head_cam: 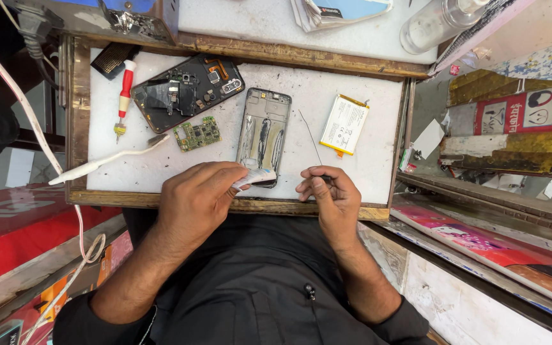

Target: The person cleans a small circuit board with a spray bottle and toothbrush, then uses a metal tool to scrape residue from the board. They apply adhesive to the phone chassis and place the circuit board inside, followed by inserting a battery and other components.

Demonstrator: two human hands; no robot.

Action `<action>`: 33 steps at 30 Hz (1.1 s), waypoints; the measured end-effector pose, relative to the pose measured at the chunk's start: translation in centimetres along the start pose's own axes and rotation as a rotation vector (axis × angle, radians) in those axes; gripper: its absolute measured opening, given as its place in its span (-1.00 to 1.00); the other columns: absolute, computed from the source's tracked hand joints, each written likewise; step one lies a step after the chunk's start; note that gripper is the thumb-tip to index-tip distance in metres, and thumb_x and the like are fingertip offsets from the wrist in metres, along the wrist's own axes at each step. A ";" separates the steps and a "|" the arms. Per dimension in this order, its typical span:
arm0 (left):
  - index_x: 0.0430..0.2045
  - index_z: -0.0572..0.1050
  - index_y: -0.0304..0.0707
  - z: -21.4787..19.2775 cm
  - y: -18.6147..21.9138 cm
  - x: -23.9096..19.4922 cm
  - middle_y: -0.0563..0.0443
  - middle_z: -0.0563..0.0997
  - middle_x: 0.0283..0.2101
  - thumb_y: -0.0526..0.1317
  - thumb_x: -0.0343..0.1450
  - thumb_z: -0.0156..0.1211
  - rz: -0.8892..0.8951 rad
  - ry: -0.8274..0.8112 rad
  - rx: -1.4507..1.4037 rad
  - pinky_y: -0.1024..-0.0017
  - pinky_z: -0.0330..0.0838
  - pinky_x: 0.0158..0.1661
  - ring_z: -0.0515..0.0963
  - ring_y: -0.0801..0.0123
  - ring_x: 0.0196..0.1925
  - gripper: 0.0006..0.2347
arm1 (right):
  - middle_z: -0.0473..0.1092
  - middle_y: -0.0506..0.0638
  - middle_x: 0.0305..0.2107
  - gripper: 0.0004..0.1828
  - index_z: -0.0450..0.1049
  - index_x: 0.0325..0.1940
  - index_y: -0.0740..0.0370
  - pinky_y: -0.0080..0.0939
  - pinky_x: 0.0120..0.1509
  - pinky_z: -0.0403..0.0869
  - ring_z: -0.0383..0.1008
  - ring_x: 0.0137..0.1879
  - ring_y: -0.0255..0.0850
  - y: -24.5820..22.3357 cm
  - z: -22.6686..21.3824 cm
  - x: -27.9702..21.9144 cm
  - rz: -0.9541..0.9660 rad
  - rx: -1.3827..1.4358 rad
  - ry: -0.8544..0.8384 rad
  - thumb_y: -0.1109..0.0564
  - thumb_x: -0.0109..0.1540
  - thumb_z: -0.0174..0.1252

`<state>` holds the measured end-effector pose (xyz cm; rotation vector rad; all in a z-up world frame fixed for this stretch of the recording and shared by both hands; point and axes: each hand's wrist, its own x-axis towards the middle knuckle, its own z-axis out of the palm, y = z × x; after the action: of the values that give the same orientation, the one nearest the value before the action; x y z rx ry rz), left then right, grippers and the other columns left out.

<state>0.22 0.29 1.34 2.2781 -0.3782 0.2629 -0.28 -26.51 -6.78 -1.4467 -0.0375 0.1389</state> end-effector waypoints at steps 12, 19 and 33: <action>-0.22 0.58 -0.32 -0.2 0.8 1.0 -0.02 0.68 -0.19 -0.47 0.25 0.35 0.074 -0.021 0.080 0.31 0.59 -0.19 0.70 0.19 -0.16 -0.75 | 0.47 0.05 -0.27 -0.80 0.42 0.12 0.38 -0.42 -0.28 0.45 0.43 -0.33 -0.40 -0.1 0.0 -0.1 0.010 -0.069 0.010 0.24 0.43 0.04; -0.29 0.56 -0.29 -0.6 1.5 2.8 0.01 0.66 -0.24 -0.42 0.32 0.34 0.129 -0.038 0.112 0.29 0.57 -0.26 0.68 0.22 -0.23 -0.85 | 0.42 -0.04 -0.38 -0.80 0.45 0.10 0.37 -0.47 -0.37 0.35 0.31 -0.42 -0.48 -0.1 0.0 -0.3 0.019 -0.098 0.029 0.24 0.42 0.05; -0.34 0.54 -0.13 1.7 2.4 12.1 0.01 0.65 -0.38 -0.21 0.35 0.22 0.305 -0.574 0.510 0.22 0.57 -0.51 0.71 0.16 -0.37 -0.90 | 0.40 -0.03 -0.53 -0.71 0.62 -0.05 0.14 -0.16 -0.37 0.45 0.44 -0.47 -0.17 -3.3 4.3 0.4 -0.309 -0.890 -0.146 0.27 0.15 0.22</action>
<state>10.84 -4.78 5.50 2.7722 -1.0602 -0.1792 -0.10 -22.59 -3.02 -2.2899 -0.4907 -0.0395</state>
